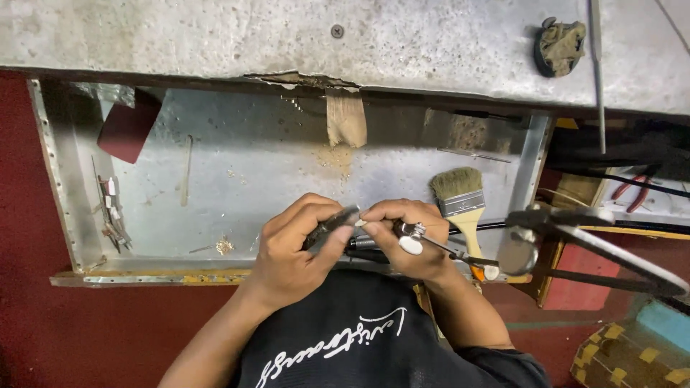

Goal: Using a jeweler's saw to precisely cut a small metal piece supported by a wooden bench pin.

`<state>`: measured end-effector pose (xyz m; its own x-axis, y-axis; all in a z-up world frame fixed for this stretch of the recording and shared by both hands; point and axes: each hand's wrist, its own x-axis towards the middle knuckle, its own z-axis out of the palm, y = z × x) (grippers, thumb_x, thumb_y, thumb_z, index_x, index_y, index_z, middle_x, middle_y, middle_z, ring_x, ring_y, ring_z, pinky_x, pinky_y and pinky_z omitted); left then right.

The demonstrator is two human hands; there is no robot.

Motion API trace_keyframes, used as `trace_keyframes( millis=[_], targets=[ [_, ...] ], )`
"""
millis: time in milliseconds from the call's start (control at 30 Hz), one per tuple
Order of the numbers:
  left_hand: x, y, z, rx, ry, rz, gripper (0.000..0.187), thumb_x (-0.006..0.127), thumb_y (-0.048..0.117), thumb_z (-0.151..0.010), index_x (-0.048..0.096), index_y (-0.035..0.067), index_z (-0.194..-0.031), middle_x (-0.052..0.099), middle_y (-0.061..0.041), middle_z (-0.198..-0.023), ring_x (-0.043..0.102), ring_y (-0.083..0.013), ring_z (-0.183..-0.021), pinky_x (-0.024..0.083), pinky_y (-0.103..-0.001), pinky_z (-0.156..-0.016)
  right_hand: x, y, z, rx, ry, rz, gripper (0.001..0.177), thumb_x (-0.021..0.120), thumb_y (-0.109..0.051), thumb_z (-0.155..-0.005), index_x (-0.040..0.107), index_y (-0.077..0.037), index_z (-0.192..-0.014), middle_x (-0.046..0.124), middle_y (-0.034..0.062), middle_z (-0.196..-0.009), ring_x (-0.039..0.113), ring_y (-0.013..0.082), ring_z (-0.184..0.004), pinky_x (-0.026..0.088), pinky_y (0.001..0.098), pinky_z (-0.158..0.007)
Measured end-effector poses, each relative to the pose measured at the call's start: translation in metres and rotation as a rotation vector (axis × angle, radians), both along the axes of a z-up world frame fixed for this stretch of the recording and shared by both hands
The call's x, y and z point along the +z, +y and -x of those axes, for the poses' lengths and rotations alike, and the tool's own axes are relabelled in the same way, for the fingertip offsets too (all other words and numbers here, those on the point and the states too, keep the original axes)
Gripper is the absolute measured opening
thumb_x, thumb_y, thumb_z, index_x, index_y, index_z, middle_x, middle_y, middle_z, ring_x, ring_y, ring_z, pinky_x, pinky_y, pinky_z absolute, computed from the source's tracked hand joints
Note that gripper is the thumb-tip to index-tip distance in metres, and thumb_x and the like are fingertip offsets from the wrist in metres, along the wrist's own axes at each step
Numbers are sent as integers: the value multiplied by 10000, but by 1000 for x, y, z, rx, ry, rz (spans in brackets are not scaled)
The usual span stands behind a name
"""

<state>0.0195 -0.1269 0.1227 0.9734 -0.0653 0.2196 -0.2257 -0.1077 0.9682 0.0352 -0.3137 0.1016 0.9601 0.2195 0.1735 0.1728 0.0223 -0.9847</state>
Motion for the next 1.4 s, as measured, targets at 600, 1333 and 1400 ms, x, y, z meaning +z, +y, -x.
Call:
trace_keyframes(
  millis=[600,1333,1400],
  targets=[
    [14,35,20,-341,284,-388,580,513,-16,-936,517,95,-1505,610,-42,-1084,565,-174,-704,472,-335,-632,-3,-10,7,-61,-28,266,106,725,-73,-929,692,-1,-999,709,107,-808,604,128,-599,464,239,-574],
    [22,58,9,-478,411,-436,603,531,64,-900,558,161,-1495,664,-22,-961,609,-243,-615,469,-390,-576,-15,-11,-5,229,72,108,209,761,-114,-906,727,30,-1054,731,104,-724,632,106,-510,446,201,-476],
    [21,58,8,-461,404,-438,620,510,47,-897,547,163,-1505,633,-29,-953,577,-241,-604,458,-390,-563,-16,-8,-5,197,74,71,201,737,-88,-928,715,53,-1070,686,63,-656,553,78,-462,384,201,-441]
  ],
)
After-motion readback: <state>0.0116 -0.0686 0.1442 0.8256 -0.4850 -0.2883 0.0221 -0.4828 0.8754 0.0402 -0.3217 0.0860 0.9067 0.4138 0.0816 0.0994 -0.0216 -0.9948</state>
